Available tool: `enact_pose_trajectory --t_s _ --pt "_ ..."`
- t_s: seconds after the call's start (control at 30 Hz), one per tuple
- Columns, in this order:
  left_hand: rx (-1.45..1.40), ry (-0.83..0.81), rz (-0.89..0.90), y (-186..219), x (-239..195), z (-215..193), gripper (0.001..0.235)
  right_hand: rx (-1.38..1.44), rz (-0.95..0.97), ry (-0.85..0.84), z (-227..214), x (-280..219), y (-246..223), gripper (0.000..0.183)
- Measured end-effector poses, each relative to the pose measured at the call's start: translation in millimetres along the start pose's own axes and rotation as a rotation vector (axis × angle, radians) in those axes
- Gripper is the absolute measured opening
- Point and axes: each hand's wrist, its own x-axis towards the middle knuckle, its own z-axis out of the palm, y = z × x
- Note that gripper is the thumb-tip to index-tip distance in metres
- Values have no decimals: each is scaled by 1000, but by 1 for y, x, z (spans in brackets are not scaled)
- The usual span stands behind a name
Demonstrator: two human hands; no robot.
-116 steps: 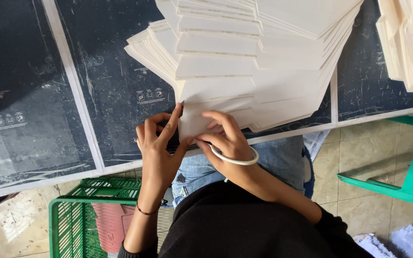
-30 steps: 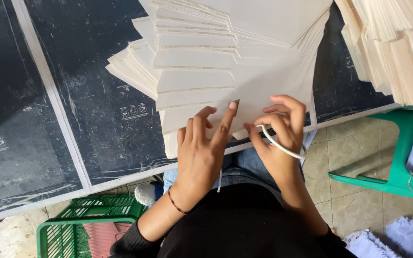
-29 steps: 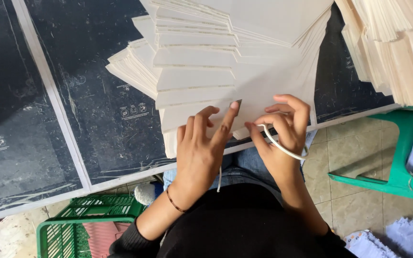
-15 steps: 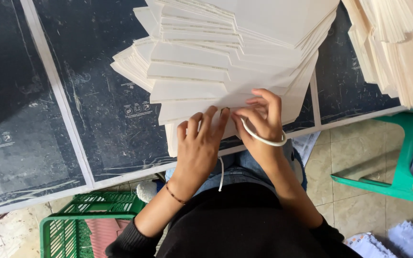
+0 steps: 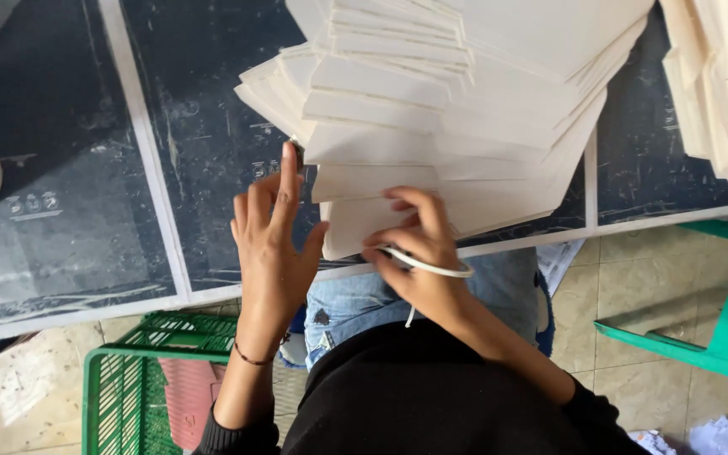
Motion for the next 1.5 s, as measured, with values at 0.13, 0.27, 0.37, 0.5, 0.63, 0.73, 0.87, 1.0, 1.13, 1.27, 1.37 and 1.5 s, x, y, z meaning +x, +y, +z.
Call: enact_pose_trajectory --t_s 0.13,0.27,0.37,0.5,0.63,0.73,0.87,1.0,1.13,1.27,1.37,1.5 --pt "-153 -125 -103 -5 -14 -5 111 35 -8 -82 19 2 -11 19" --pt "-212 -118 -161 -13 -25 3 107 -63 -49 -65 29 -2 -2 19" --pt "-155 -122 -178 -16 -28 8 109 -106 -112 -80 25 -3 -3 17" --pt "-136 -146 -198 -15 -27 8 108 -193 -103 9 -14 -1 3 24" --pt "-122 -148 -216 -12 -25 7 112 -186 56 62 -74 3 25 23" --pt "-65 -137 -205 -3 -24 9 116 -200 114 102 -80 -10 49 22" --pt "-1 -126 -161 22 -7 19 119 -183 174 120 -75 -11 47 20" --pt "29 -119 -28 45 5 51 117 -265 172 107 -72 -7 43 24" --pt "108 -103 230 78 8 59 100 -264 62 170 -81 0 14 26" --pt "78 -51 331 69 24 67 79 -332 -14 251 -84 7 22 24" --pt "94 10 392 53 35 76 83 -285 -45 249 -76 14 36 25" --pt "227 -44 425 51 23 69 66 -265 -39 188 -73 17 41 17"
